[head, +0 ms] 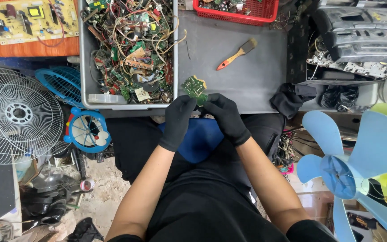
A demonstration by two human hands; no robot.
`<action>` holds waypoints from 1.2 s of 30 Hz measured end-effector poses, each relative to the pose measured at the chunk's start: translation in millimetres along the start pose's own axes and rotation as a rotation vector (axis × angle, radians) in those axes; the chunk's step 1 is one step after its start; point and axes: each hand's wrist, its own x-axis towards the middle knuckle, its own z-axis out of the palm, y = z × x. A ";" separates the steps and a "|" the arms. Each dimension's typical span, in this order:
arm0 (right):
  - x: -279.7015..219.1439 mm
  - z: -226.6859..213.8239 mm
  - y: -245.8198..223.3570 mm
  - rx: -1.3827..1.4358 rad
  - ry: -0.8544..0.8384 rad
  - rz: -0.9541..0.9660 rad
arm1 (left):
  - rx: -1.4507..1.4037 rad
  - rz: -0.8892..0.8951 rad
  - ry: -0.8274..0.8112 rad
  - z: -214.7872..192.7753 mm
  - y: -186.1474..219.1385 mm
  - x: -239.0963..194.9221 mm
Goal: The person picks small electronic components from a gray bin, places them on the table, and brushes them with a small brush. They handle each item one at a time, turning pieces over and brushing both sides before returning them to the bin.
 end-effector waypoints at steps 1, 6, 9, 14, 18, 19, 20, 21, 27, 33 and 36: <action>0.4 -2.6 2.2 0.000 -0.002 0.004 | -0.001 -0.004 0.002 -1.5 1.1 -2.1; 7.3 -11.7 12.2 -0.196 -0.051 -0.030 | 0.051 0.131 0.020 -3.9 0.0 -1.8; 11.9 -12.1 22.6 -0.171 0.033 -0.034 | 0.073 0.162 0.014 -5.9 -3.6 0.0; 3.8 -2.8 12.1 -0.140 0.109 -0.009 | 0.100 0.165 0.056 0.7 3.2 -5.6; 0.7 1.9 7.9 -0.087 0.166 -0.012 | -0.031 0.065 0.001 1.9 10.5 -6.8; 0.0 3.3 11.6 -0.088 0.165 -0.010 | -0.031 0.062 0.002 3.9 5.3 -5.0; -0.9 4.7 15.4 -0.028 0.204 -0.013 | -0.036 0.056 0.002 5.7 0.0 -3.4; -0.7 6.6 18.5 0.033 0.241 -0.019 | -0.040 0.054 0.002 7.1 -4.6 -0.5; 4.6 15.5 37.2 0.278 0.312 0.058 | -0.047 0.018 0.012 10.8 18.1 -8.1; 1.4 14.3 29.1 0.186 0.250 0.048 | -0.087 -0.008 0.029 10.0 13.7 -9.8; -2.4 11.6 10.2 0.081 0.224 0.041 | -0.025 0.024 0.004 1.7 1.8 -5.9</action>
